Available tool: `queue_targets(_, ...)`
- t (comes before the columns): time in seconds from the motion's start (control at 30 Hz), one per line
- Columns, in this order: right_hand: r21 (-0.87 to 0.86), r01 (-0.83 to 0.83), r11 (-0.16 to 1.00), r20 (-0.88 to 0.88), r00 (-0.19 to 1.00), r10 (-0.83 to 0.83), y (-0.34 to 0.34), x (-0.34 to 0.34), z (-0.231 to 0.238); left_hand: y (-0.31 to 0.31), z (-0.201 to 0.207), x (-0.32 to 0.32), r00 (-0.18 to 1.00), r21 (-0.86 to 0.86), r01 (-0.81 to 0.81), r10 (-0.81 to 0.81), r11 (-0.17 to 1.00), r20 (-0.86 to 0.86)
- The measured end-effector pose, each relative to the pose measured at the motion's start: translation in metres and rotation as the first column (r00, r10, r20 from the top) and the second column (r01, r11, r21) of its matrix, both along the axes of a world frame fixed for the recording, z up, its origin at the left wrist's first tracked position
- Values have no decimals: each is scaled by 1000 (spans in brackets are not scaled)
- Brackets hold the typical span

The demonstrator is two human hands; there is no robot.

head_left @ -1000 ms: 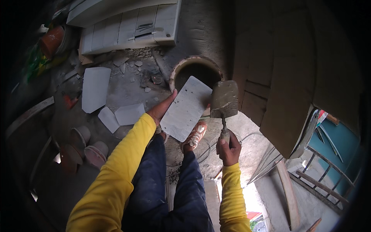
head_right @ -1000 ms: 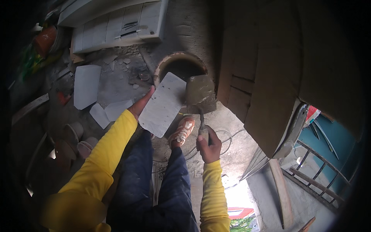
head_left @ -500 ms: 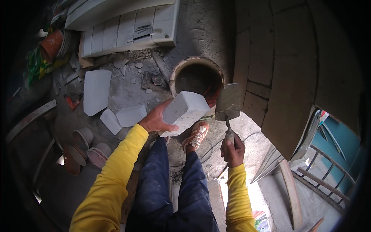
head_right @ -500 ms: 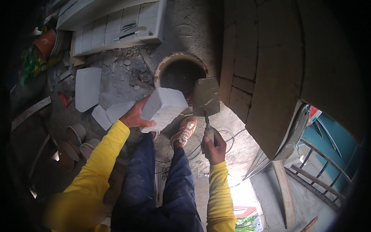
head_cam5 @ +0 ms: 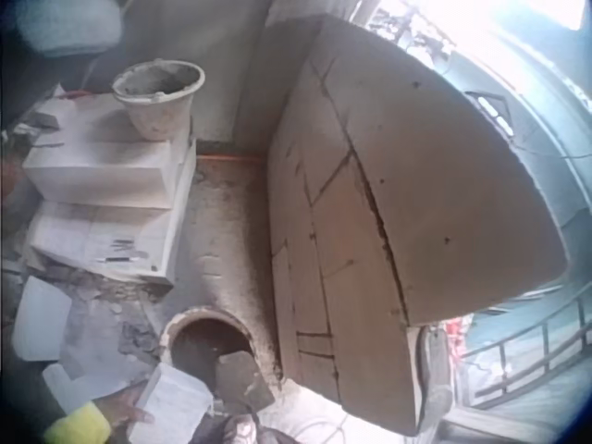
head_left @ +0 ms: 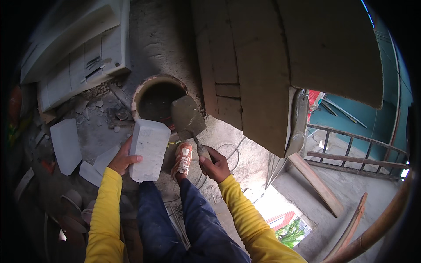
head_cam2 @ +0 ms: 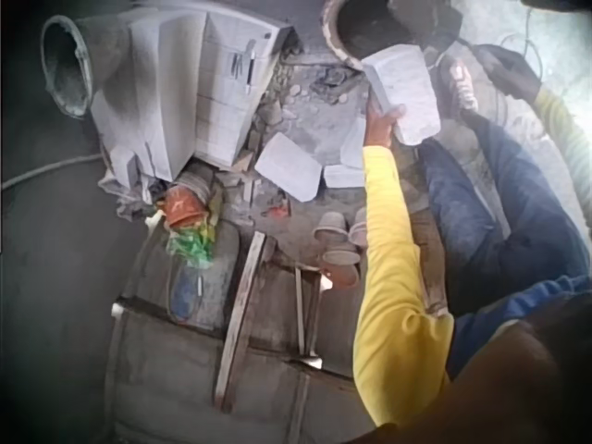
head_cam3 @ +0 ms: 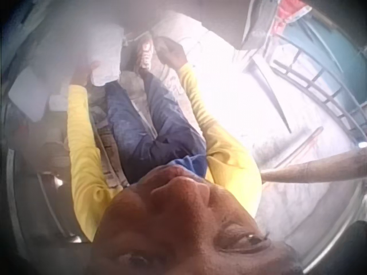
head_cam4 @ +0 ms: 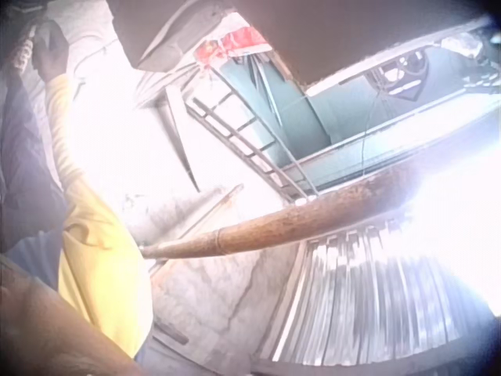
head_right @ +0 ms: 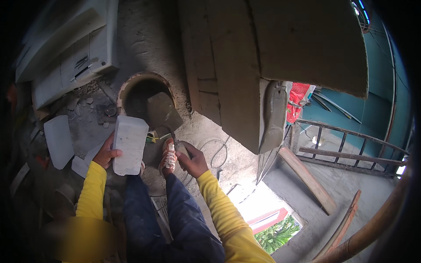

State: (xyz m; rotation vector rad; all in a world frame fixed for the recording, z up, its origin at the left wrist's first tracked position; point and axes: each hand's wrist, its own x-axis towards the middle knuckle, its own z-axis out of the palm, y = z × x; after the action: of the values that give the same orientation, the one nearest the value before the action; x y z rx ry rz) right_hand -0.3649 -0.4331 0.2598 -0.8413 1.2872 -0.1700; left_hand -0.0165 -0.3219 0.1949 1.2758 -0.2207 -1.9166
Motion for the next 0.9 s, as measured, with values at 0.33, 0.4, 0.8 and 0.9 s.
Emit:
queue_targets(0.33,-432,-166,886,-125,984,124,15,10,-9,21,-31,-26,926,193,-232,277,953,-257)
queue_targets(0.4,-679,-300,670,-224,954,200,7,32,-7,9,-27,-27,901,172,-277,318,945,-295)
queue_targets(0.8,-816,-578,18,-558,796,236,-2,23,-29,-29,7,-23,795,188,-404,445,895,-413)
queue_targets(0.9,-793,-609,8,-584,763,277,14,-1,-9,-22,-13,-19,765,132,-474,482,870,-427)
